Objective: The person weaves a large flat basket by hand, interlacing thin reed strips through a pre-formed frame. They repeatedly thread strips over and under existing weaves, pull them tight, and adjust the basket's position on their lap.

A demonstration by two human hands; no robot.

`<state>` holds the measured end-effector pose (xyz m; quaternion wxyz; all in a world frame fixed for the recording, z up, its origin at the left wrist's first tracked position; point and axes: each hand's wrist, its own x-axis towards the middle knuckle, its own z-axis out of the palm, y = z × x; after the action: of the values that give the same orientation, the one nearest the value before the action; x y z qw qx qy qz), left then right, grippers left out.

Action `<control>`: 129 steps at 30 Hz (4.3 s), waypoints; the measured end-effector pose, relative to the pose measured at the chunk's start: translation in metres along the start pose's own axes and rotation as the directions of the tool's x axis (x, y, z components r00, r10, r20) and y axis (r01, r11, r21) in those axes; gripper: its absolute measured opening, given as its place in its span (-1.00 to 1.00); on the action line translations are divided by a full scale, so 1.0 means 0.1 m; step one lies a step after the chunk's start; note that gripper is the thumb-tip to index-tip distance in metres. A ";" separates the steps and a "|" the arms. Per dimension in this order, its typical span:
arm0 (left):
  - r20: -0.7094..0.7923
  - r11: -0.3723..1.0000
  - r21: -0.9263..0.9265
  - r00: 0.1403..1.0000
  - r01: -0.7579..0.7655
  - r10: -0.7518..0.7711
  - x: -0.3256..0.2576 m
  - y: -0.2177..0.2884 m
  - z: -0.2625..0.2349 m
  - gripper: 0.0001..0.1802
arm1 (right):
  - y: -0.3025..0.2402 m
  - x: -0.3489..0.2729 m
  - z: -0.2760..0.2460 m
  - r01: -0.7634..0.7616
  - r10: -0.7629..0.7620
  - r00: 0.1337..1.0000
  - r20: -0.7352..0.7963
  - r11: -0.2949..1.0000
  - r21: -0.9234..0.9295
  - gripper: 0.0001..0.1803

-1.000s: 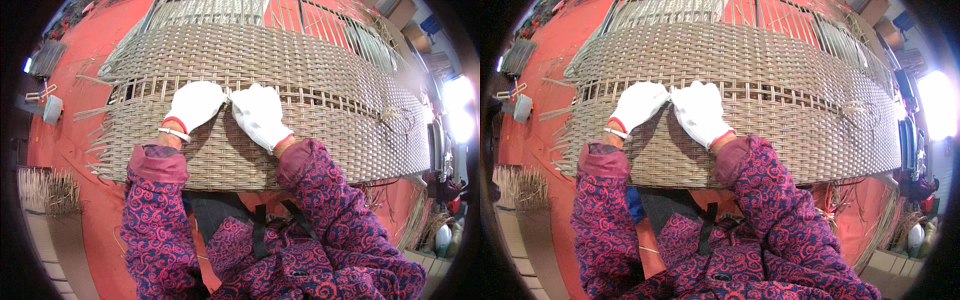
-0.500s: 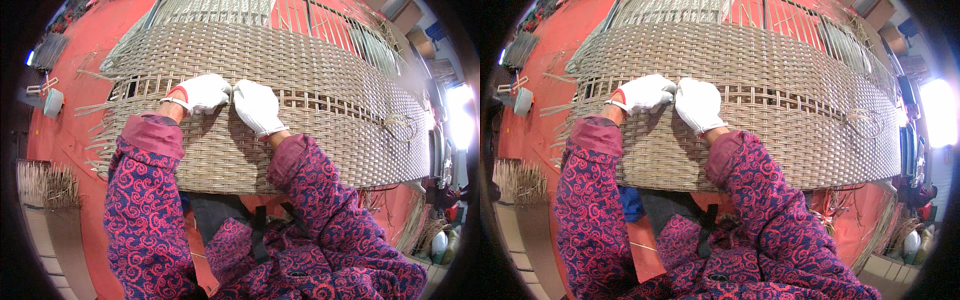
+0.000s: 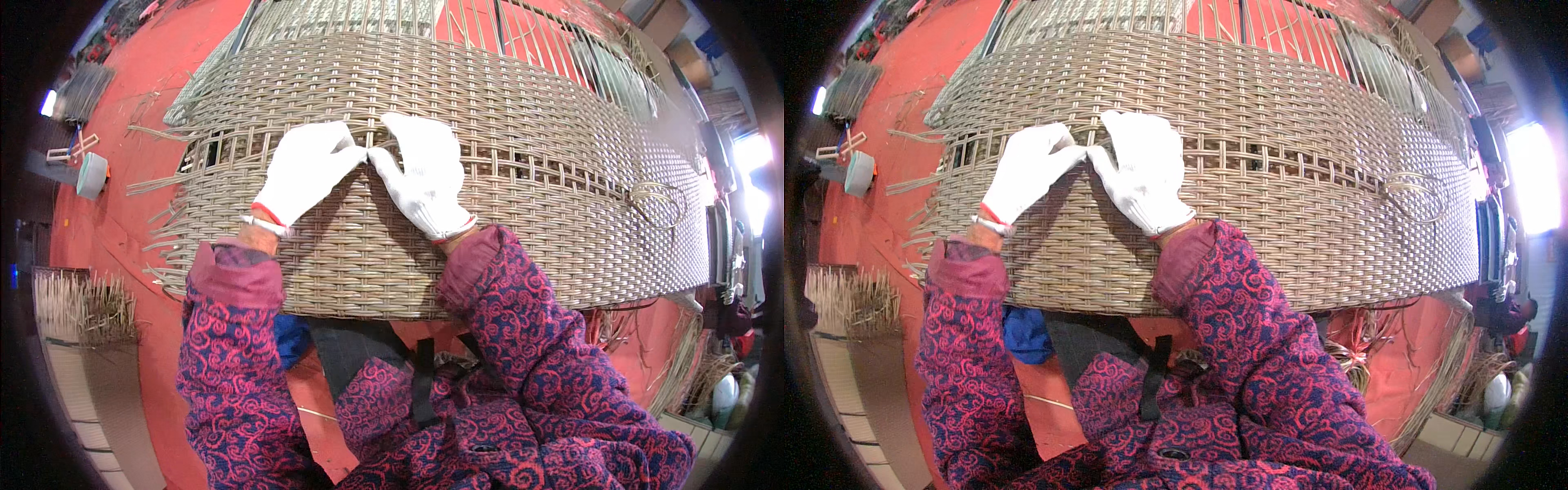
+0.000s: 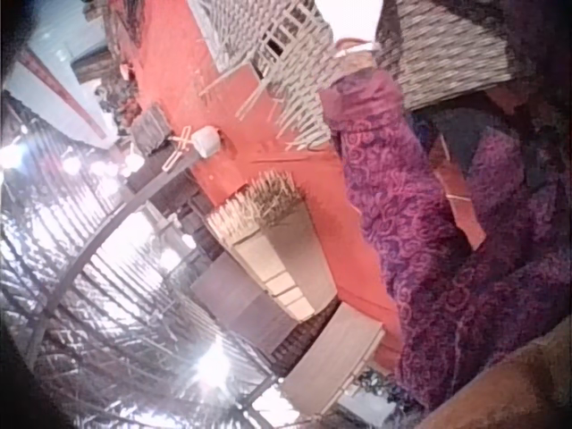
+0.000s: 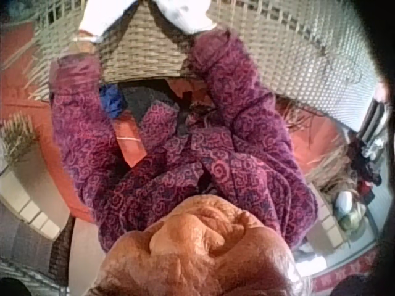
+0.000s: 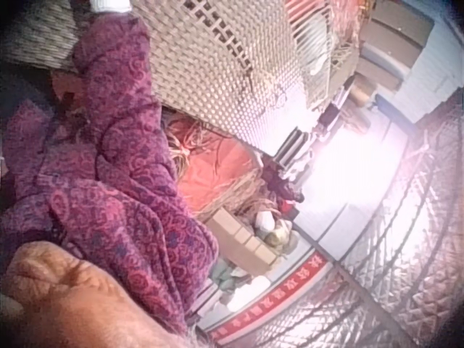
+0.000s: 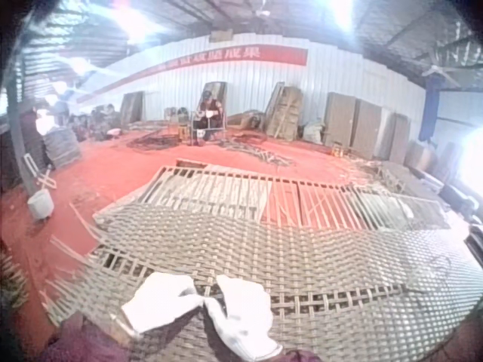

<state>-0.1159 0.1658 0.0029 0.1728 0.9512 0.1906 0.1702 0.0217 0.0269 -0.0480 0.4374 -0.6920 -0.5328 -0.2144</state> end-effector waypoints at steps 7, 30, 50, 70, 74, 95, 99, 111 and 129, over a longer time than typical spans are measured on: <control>-0.002 0.997 0.072 1.000 -0.001 0.001 -0.22 -0.24 -0.13 -0.73 | 0.05 -0.06 -0.01 -0.034 0.036 0.989 0.140 0.999 -0.018 -0.54; -0.209 0.291 -0.957 0.698 -0.001 -0.685 -1.33 -1.59 -0.87 -0.64 | 0.11 -0.08 -0.30 0.019 -0.049 0.954 0.297 0.995 0.102 -0.71; -0.146 0.295 -0.955 0.813 0.034 -0.564 -0.15 -0.13 0.45 -0.47 | 2.12 -0.72 -3.45 0.187 -0.064 0.977 0.204 0.721 -0.668 -0.72; -0.325 0.565 -0.802 0.652 0.194 -0.685 -0.13 0.03 0.72 -0.52 | 2.51 -0.27 -3.52 0.038 0.056 0.947 0.316 0.959 -0.282 -0.72; -0.334 0.575 -0.795 0.653 0.192 -0.680 -0.13 -0.01 0.74 -0.53 | 2.51 -0.38 -3.54 -0.532 0.509 0.795 0.331 0.847 -0.024 -0.72; -0.388 0.649 -0.724 0.642 0.231 -0.661 -0.12 0.04 0.76 -0.51 | 2.85 0.03 -3.59 -0.173 0.417 0.799 0.433 0.850 -0.498 -0.62; -0.379 0.651 -0.711 0.635 0.264 -0.673 -0.12 0.02 0.76 -0.50 | 2.96 -0.19 -3.66 -0.307 0.379 0.906 0.189 0.896 -0.322 -0.66; -0.403 0.705 -0.651 0.658 0.283 -0.636 -0.12 -0.04 0.77 -0.48 | 2.69 -0.75 -3.61 0.102 0.076 0.944 0.321 0.859 -0.502 -0.78; -0.411 0.746 -0.586 0.677 0.316 -0.610 -0.15 -0.01 0.77 -0.47 | 2.69 -0.51 -3.54 -0.570 0.542 0.802 0.252 0.820 0.049 -0.75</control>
<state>-0.0993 0.1397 -0.0695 0.3691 0.6968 0.4292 0.4405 0.3134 -0.3099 -0.0021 0.4587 -0.8096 -0.3645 0.0369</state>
